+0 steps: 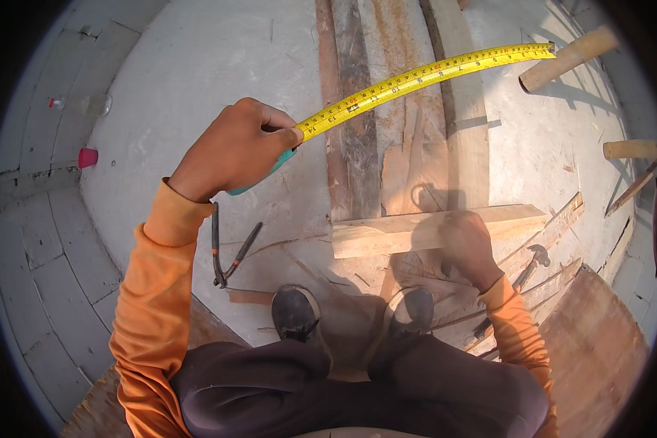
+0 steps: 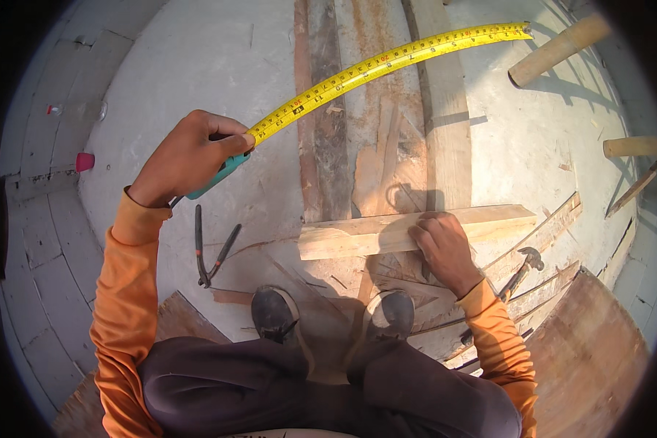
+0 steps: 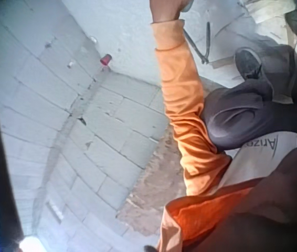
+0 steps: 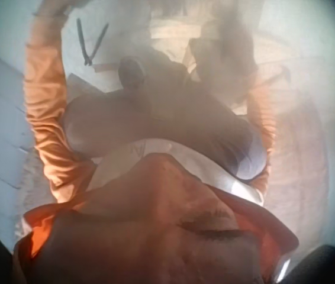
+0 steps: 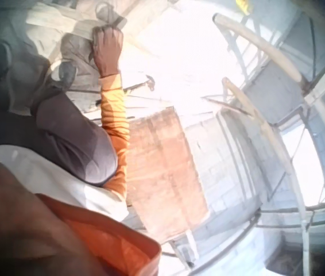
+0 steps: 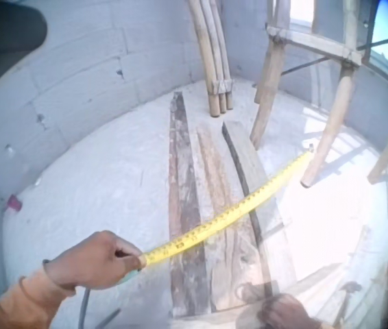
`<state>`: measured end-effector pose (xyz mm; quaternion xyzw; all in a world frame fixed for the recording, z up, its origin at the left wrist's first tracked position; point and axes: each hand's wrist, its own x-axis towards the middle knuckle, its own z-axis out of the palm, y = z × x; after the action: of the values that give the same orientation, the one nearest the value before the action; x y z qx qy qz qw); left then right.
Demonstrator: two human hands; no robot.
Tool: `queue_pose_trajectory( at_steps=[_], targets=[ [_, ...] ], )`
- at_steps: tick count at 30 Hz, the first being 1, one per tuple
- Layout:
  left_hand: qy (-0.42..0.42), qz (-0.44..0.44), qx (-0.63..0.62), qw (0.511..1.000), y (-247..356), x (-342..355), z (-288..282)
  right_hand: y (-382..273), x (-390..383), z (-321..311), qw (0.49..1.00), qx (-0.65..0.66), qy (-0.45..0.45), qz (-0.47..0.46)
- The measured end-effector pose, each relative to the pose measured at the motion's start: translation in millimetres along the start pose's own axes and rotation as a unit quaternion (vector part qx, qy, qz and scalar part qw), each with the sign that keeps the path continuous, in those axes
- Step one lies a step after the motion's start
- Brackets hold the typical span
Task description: The person measures a piece of wood with a tape measure and marks it with a pencil, then cuts the wood with a hand saw.
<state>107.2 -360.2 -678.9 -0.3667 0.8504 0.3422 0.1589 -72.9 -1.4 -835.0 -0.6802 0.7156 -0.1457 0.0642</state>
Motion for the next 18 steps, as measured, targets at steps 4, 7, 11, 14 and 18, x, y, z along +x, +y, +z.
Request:
queue_pose_trajectory(
  at_steps=[4,7,11,14,18],
  targets=[
    [-0.013,0.003,0.012,1.0,7.8,-15.9,-1.4,-6.2,16.2,-17.1,0.999,0.025,0.003,0.022],
    [-0.017,0.017,0.001,1.0,12.8,-24.8,0.0,11.2,34.2,-34.8,0.996,0.073,-0.029,0.042],
    [-0.033,0.024,0.027,0.999,6.2,-27.2,9.8,37.0,70.1,-22.0,0.979,0.181,-0.089,0.04],
    [-0.047,0.048,0.026,0.997,8.9,-19.0,27.6,48.9,77.4,-21.1,0.984,0.124,-0.112,0.067],
    [-0.032,0.056,0.031,0.997,-2.6,-11.2,50.0,16.1,59.3,-12.4,0.984,0.037,0.052,0.169]
  ],
)
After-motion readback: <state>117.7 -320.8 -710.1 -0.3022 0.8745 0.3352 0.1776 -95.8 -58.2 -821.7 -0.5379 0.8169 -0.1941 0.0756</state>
